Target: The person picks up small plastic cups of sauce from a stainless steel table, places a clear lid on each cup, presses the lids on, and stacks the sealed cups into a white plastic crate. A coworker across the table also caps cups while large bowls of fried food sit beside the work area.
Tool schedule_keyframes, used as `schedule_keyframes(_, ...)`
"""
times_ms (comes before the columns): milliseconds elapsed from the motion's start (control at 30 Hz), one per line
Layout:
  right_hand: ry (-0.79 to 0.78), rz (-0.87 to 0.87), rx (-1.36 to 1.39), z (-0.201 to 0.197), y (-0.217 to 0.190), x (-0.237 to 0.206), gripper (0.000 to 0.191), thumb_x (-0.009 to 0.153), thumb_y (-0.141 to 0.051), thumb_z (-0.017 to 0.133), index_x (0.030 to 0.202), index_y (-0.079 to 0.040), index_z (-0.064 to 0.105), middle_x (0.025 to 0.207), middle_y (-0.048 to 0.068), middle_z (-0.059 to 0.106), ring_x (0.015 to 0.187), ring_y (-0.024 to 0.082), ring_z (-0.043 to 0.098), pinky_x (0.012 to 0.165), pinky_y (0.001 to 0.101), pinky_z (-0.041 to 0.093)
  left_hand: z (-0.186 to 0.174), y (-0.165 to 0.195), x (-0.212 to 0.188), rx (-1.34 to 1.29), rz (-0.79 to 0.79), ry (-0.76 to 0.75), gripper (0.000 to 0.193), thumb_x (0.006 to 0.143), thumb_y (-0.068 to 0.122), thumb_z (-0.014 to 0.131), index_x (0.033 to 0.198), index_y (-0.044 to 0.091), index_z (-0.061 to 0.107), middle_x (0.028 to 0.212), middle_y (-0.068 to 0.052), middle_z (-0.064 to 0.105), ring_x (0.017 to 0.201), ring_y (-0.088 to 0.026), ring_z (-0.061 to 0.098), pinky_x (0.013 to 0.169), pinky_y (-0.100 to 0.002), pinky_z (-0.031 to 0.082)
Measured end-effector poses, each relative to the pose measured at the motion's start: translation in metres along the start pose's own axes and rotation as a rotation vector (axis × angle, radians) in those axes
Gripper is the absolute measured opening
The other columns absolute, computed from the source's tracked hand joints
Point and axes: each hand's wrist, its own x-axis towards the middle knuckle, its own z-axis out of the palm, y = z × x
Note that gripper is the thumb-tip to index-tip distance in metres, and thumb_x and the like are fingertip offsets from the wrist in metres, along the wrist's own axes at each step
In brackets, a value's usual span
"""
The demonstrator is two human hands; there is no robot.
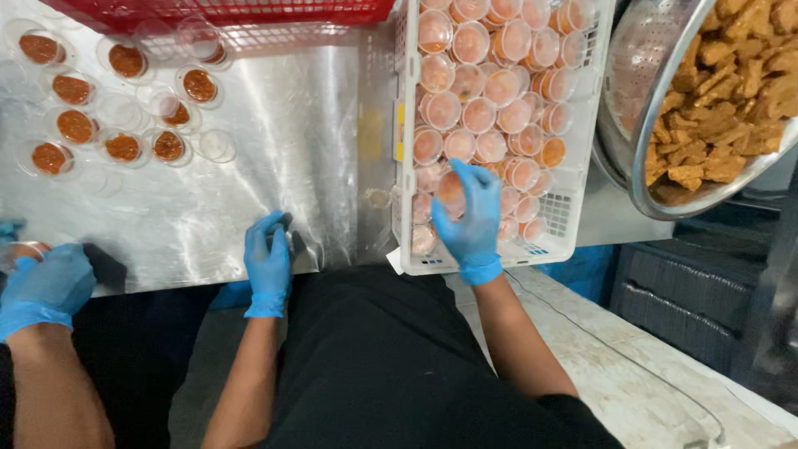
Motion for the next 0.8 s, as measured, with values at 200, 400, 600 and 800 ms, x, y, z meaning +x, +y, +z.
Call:
schedule_keyframes(200, -0.026, 0.149, 0.103, 0.025, 0.031, -0.015, 0.057, 0.081, -0.018, 0.088, 0.128, -0.005, 0.059, 0.130, 0.017, 0.062, 0.121, 0.034, 0.062, 0.104, 0.0417, 0.052, 0.003, 0.018, 0.021, 0.010, 0.171, -0.007, 0.023, 0.100, 0.002, 0.061, 0.122, 0.001, 0.067, 0.125, -0.016, 0.066, 0.114, -0.029, 0.066, 0.099, -0.037, 0.054)
schedule_keyframes(400, -0.012, 0.005, 0.006, 0.041, 0.049, -0.028, 0.036, 0.081, -0.017, 0.090, 0.106, -0.008, 0.065, 0.133, 0.018, 0.062, 0.125, 0.037, 0.062, 0.105, 0.0441, 0.051, -0.014, 0.001, 0.009, -0.066, -0.036, -0.034, 0.025, 0.098, 0.007, 0.058, 0.122, 0.005, 0.067, 0.122, -0.013, 0.066, 0.105, -0.029, 0.068, 0.092, -0.037, 0.055)
schedule_keyframes(600, -0.069, -0.073, -0.148, 0.037, 0.026, -0.024, 0.037, 0.085, -0.015, 0.087, 0.119, -0.007, 0.073, 0.126, 0.019, 0.066, 0.120, 0.036, 0.061, 0.105, 0.0463, 0.049, -0.048, -0.020, 0.011, 0.059, 0.073, 0.138, 0.025, 0.099, 0.008, 0.060, 0.123, 0.005, 0.068, 0.121, -0.015, 0.068, 0.114, -0.032, 0.066, 0.100, -0.039, 0.053)
schedule_keyframes(800, 0.049, -0.055, 0.083, 0.039, -0.040, 0.022, 0.016, 0.100, -0.005, 0.075, 0.114, -0.002, 0.070, 0.111, 0.013, 0.067, 0.095, 0.025, 0.066, 0.082, 0.0348, 0.054, -0.069, -0.025, 0.060, -0.044, -0.037, 0.341, 0.027, 0.100, 0.010, 0.060, 0.125, 0.004, 0.067, 0.121, -0.015, 0.068, 0.109, -0.027, 0.069, 0.096, -0.036, 0.055)
